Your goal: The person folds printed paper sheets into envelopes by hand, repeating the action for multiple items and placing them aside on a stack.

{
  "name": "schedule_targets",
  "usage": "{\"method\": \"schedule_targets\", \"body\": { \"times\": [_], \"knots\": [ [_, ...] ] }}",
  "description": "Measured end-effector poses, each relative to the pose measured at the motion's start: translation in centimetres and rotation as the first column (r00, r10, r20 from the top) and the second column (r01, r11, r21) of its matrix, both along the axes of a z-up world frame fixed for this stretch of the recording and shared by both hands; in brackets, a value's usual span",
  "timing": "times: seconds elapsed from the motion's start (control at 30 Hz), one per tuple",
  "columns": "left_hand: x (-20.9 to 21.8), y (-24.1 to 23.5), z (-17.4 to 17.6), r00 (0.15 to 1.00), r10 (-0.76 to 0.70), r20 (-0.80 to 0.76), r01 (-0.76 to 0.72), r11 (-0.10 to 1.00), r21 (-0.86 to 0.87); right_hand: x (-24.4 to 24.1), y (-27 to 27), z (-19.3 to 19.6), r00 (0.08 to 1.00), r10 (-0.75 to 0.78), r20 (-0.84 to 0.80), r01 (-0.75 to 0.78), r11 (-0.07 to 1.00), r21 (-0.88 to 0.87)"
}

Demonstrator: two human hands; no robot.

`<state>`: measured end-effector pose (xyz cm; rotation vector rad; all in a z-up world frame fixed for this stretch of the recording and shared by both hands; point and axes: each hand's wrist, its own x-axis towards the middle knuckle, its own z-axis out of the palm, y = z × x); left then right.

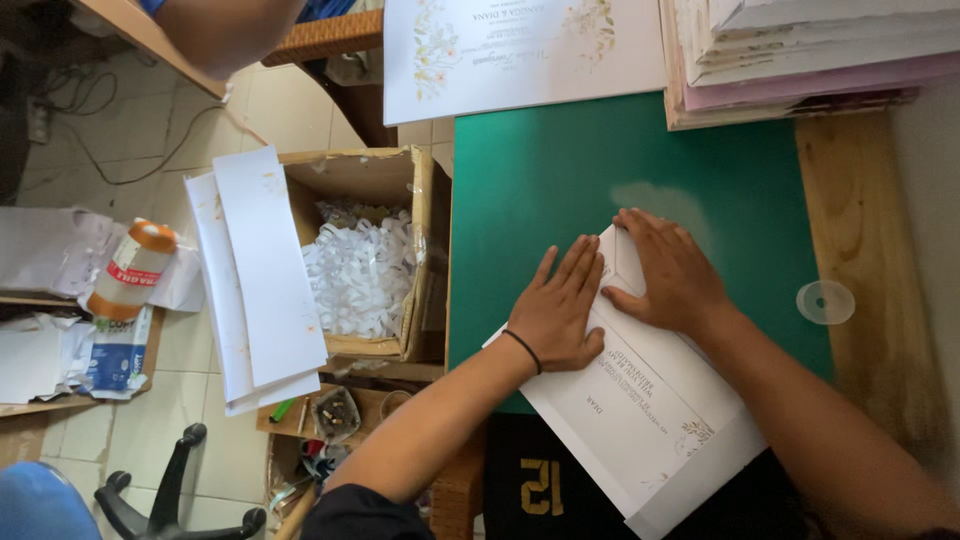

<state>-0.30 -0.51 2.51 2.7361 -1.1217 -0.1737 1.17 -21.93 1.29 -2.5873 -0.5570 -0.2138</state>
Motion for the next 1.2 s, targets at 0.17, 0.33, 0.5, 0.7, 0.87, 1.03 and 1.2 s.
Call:
{"method": "schedule_targets", "body": {
  "times": [0.17, 0.33, 0.5, 0.7, 0.87, 1.03, 1.2],
  "knots": [
    [-0.1, -0.2, 0.0, 1.0, 0.003, 0.026, -0.002, 0.999, -0.032, 0.2, 0.1, -0.1, 1.0, 0.0, -0.028, -0.001, 0.999, -0.044],
    [-0.1, -2.3, 2.1, 1.0, 0.014, -0.018, -0.009, 0.963, 0.269, 0.2, -0.1, -0.8, 0.989, 0.079, 0.127, -0.05, 0.975, -0.216],
    [-6.1, -1.3, 1.4, 0.949, 0.315, -0.013, -0.314, 0.947, 0.063, -0.2, -0.4, -1.1, 0.994, 0.039, 0.104, -0.001, 0.938, -0.345],
    [-13.9, 2.1, 4.4, 0.855, 0.516, -0.044, -0.466, 0.803, 0.372, -0.6, -0.3, -2.1, 0.998, -0.003, 0.067, 0.024, 0.95, -0.313],
    [-5.9, -2.0, 6.3, 0.84, 0.508, -0.188, -0.344, 0.769, 0.539, -3.3, -1.0, -1.7, 0.974, -0.196, 0.115, 0.225, 0.904, -0.364],
    [2.1, -6.3, 2.1, 0.902, 0.389, 0.19, -0.396, 0.918, 0.001, -17.5, 0.7, -1.3, 0.935, -0.35, 0.062, 0.349, 0.873, -0.341],
    [0.9, -7.3, -2.0, 0.985, -0.036, 0.167, -0.02, 0.948, 0.317, -14.9, -6.5, -1.1, 0.89, -0.449, 0.082, 0.454, 0.852, -0.26]
  ]
}}
